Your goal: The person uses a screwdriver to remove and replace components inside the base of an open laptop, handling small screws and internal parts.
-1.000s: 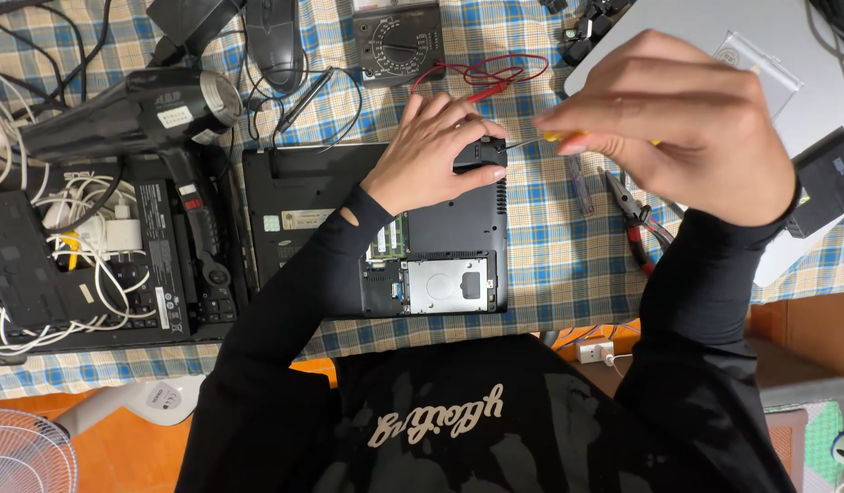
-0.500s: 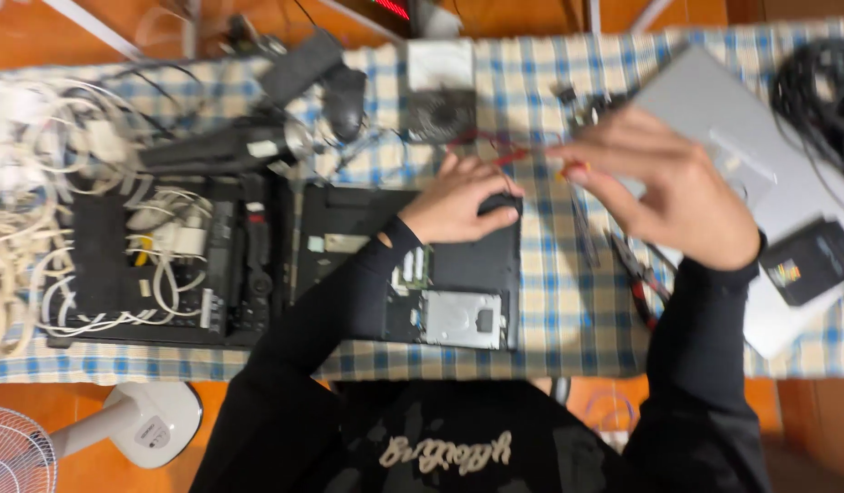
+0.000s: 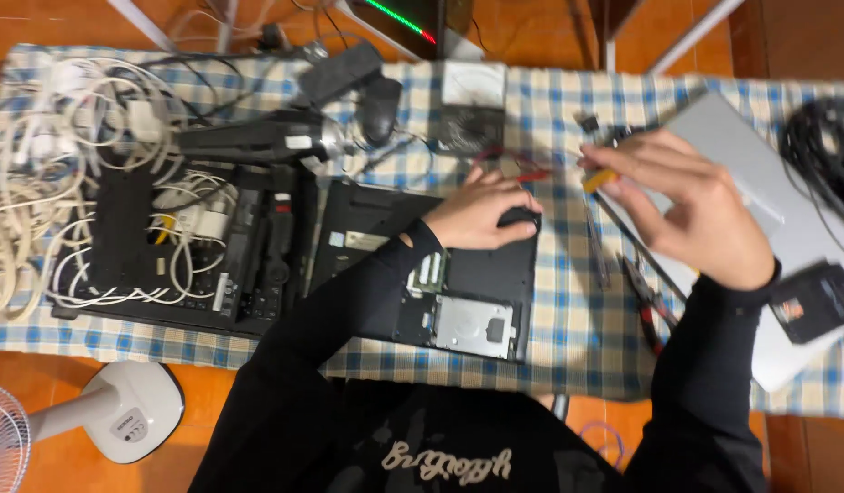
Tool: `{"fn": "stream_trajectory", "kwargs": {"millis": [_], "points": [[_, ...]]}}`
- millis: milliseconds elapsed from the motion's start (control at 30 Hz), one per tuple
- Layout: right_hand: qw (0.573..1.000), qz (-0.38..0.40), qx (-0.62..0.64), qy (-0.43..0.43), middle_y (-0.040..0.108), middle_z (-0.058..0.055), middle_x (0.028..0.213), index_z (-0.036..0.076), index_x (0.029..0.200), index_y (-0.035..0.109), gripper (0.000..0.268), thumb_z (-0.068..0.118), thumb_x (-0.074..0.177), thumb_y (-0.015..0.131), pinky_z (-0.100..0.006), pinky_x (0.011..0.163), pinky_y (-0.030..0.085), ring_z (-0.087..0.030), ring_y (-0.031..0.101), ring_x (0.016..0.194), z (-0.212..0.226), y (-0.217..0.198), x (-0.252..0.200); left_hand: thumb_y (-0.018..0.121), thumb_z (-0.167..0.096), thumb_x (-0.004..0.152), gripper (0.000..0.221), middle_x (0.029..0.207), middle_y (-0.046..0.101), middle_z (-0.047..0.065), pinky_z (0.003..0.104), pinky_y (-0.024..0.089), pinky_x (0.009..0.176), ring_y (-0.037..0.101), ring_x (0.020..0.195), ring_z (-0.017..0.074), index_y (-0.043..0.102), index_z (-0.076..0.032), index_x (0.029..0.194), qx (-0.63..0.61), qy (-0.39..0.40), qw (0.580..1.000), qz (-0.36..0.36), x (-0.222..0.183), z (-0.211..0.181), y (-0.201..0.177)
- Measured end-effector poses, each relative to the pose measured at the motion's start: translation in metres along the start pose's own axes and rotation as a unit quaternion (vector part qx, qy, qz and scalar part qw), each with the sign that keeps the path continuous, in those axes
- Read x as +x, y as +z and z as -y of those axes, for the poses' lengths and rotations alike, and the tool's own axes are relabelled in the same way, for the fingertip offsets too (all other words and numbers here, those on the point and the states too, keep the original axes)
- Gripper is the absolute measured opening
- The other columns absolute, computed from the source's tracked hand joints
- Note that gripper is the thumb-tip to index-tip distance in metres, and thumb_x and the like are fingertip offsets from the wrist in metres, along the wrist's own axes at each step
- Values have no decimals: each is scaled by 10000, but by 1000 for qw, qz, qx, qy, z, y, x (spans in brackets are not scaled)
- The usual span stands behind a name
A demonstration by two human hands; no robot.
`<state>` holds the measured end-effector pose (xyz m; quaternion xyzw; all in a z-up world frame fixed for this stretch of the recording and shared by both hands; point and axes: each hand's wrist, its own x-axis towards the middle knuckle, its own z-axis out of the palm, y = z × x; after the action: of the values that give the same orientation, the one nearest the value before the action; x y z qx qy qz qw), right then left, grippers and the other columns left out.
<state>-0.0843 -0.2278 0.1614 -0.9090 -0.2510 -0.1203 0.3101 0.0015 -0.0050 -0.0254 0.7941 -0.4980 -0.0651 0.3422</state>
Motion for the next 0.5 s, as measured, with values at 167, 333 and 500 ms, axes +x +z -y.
{"fn": "stream_trajectory", "kwargs": {"millis": [167, 333, 500], "points": [[999, 22, -13, -36, 752, -56, 1002, 57, 1186, 775, 201, 141, 1004, 795, -314, 879, 518, -163, 658, 917, -17, -1, -10, 677, -477, 972, 353, 1215, 672, 31, 505, 266, 1141, 531, 1253, 268, 717, -231, 1221, -29, -10, 999, 20, 0, -1, -8], [998, 17, 13, -56, 707, -44, 926, 59, 1126, 790, 143, 120, 999, 816, -304, 818, 498, -180, 617, 879, -12, 1, -9, 704, -478, 951, 366, 1241, 658, 45, 520, 247, 1127, 520, 1220, 269, 716, -217, 1208, -24, -14, 999, 24, 2, -2, -10], [998, 6, 6, -65, 697, -58, 950, 34, 1122, 779, 138, 86, 998, 807, -314, 803, 493, -205, 606, 927, -7, 0, 0, 714, -486, 945, 377, 1224, 666, 34, 551, 217, 1165, 516, 1245, 254, 716, -223, 1215, -21, -23, 999, 41, 1, -1, -10]]}}
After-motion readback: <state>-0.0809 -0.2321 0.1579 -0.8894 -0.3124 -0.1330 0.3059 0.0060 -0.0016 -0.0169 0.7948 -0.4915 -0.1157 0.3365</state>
